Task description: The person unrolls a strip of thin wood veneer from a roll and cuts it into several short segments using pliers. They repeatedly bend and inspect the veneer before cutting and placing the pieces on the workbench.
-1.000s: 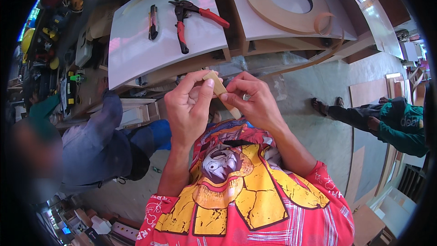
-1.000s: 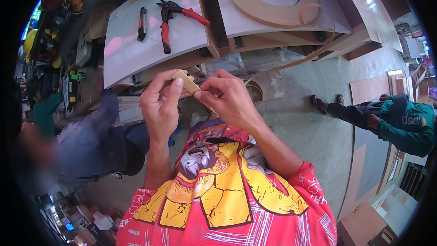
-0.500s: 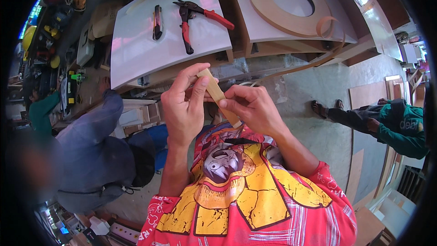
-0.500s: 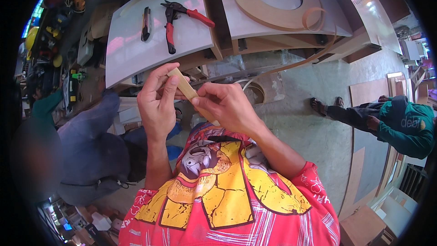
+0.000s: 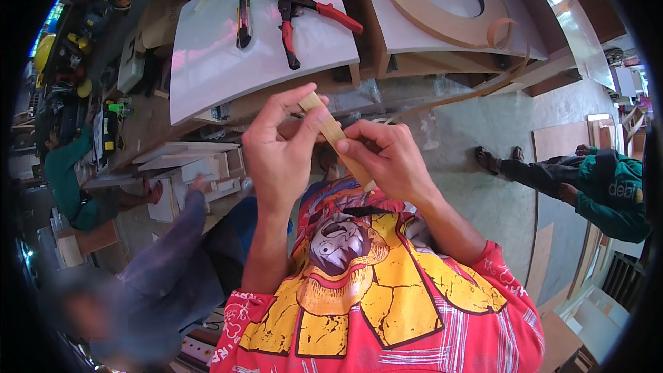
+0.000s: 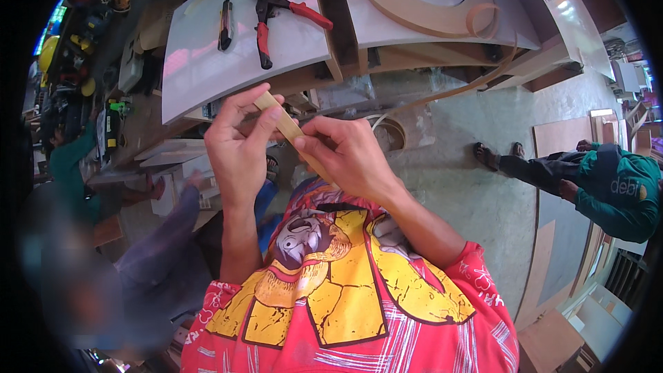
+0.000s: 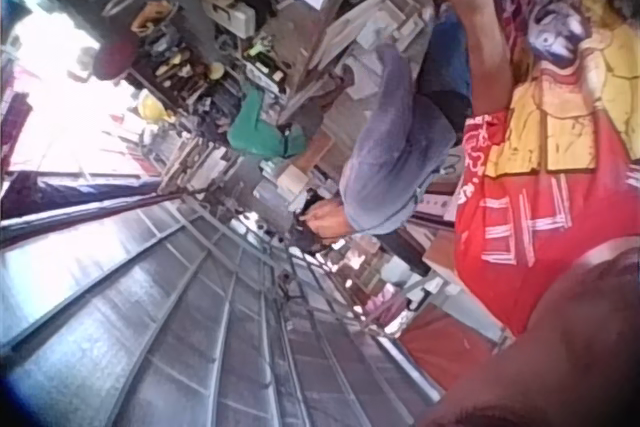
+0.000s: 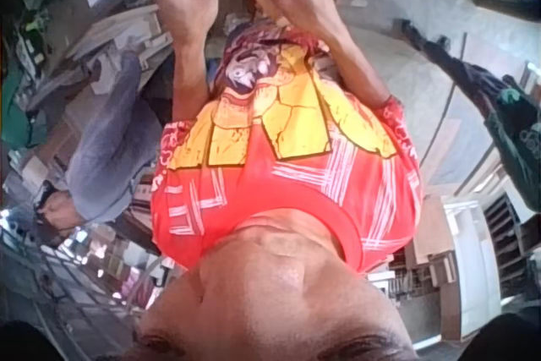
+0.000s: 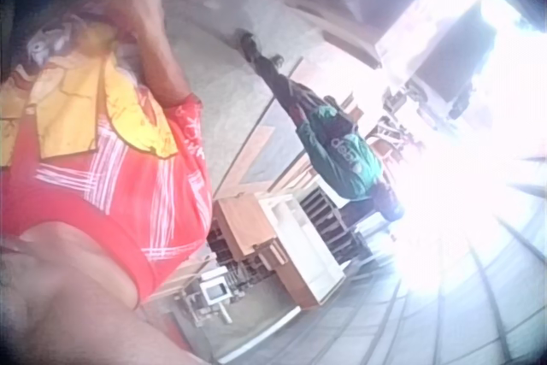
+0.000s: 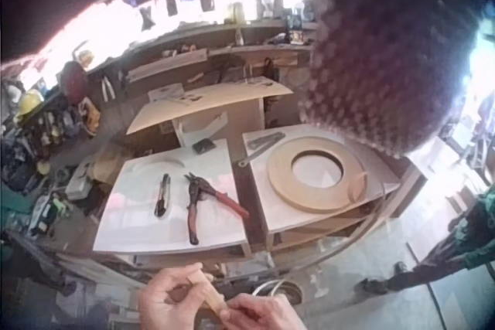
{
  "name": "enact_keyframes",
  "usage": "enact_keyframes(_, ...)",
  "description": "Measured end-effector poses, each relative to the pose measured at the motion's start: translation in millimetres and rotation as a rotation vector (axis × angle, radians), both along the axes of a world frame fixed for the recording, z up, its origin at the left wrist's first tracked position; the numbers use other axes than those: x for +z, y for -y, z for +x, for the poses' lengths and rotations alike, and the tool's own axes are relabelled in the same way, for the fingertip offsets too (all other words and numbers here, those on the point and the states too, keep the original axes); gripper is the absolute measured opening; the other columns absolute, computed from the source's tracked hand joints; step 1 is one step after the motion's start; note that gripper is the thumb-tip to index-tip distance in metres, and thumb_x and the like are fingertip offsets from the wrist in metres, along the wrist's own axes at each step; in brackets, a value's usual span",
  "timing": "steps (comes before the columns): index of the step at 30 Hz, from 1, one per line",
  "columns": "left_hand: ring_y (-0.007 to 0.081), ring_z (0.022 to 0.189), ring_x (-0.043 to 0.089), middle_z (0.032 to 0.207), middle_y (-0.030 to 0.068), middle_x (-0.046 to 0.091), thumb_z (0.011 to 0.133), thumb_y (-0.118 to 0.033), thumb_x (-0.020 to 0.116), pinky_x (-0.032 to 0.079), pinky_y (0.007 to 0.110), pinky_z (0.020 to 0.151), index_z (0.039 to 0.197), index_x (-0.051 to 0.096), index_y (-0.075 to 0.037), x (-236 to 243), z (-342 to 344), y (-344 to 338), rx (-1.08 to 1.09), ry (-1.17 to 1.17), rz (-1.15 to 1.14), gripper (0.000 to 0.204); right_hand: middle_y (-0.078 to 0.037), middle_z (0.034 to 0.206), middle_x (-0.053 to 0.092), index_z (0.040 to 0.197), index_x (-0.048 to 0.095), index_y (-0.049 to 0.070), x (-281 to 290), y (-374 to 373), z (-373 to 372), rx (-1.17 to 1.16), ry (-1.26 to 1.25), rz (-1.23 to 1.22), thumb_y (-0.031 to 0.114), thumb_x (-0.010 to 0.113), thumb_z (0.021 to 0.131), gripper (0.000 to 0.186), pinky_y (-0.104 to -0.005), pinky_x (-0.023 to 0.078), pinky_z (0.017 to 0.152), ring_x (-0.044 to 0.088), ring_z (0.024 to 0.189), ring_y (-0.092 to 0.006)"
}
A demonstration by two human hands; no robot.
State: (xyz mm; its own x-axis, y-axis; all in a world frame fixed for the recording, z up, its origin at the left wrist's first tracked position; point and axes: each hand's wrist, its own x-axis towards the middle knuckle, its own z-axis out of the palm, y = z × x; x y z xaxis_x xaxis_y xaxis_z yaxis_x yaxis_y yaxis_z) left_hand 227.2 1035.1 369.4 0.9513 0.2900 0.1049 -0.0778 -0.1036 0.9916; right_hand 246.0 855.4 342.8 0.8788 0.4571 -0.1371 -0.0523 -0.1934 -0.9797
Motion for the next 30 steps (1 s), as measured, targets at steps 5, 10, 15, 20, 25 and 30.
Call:
enact_keyframes(5,0.0251,0.093,0.079,0.118,0.0162,0.077,0.101,-0.001,0.072,0.068,0.035,0.077,0.123,0.07,0.003,19.2,9.3,-28.3,0.26,0.073,0.01,0.022,-0.006,0.084,0.072,0.121,0.073,0.002,-4.0,-2.7,-5.1,0.007,0.173,0.053,0.013,0.08,0.098,0.026,-0.0288,0.052,0.071,0.063,0.074,-0.0085)
enact_keyframes(10,0.0316,0.099,0.078,0.121,0.0193,0.074,0.103,-0.002,0.071,0.069,0.039,0.078,0.129,0.067,0.004,35.0,5.2,-77.1,0.416,0.281,-0.031,0.027,-0.005,0.088,0.073,0.127,0.077,0.004,-1.6,15.1,8.4,-0.011,0.214,-0.027,0.01,0.079,0.098,0.03,-0.0278,0.051,0.072,0.06,0.078,-0.0085)
enact_keyframes(15,0.0357,0.104,0.077,0.124,0.0198,0.073,0.103,-0.005,0.072,0.068,0.041,0.085,0.13,0.066,0.0,22.3,-1.7,-86.1,0.423,0.327,-0.111,0.028,-0.003,0.092,0.077,0.125,0.079,0.003,1.9,29.9,29.4,0.037,0.058,0.005,0.015,0.08,0.099,0.029,-0.026,0.052,0.072,0.064,0.08,-0.0044)
enact_keyframes(20,0.035,0.105,0.077,0.123,0.019,0.074,0.103,-0.005,0.073,0.068,0.042,0.087,0.127,0.067,-0.001,18.2,-0.5,-92.1,0.415,0.35,-0.139,0.026,-0.001,0.091,0.078,0.126,0.079,0.003,-1.8,36.7,39.6,0.153,-0.055,0.133,0.013,0.077,0.1,0.028,-0.0267,0.054,0.074,0.066,0.081,-0.0058)
enact_keyframes(25,0.0351,0.105,0.077,0.124,0.0174,0.073,0.103,-0.006,0.073,0.067,0.042,0.087,0.127,0.067,-0.002,16.9,-2.1,-93.5,0.41,0.315,-0.164,0.025,-0.004,0.091,0.078,0.123,0.078,0.001,-1.6,45.7,43.7,0.22,0.045,0.079,0.01,0.076,0.1,0.024,-0.0287,0.056,0.076,0.068,0.082,-0.0084)
enact_keyframes(30,0.0341,0.116,0.072,0.126,0.0153,0.071,0.104,-0.008,0.073,0.062,0.045,0.096,0.128,0.065,-0.005,6.7,-10.8,-95.1,0.385,0.271,-0.254,0.026,-0.012,0.092,0.079,0.115,0.078,-0.001,9.2,47.5,51.2,0.172,0.278,-0.058,0.006,0.074,0.096,0.02,-0.035,0.058,0.077,0.074,0.083,-0.0225)
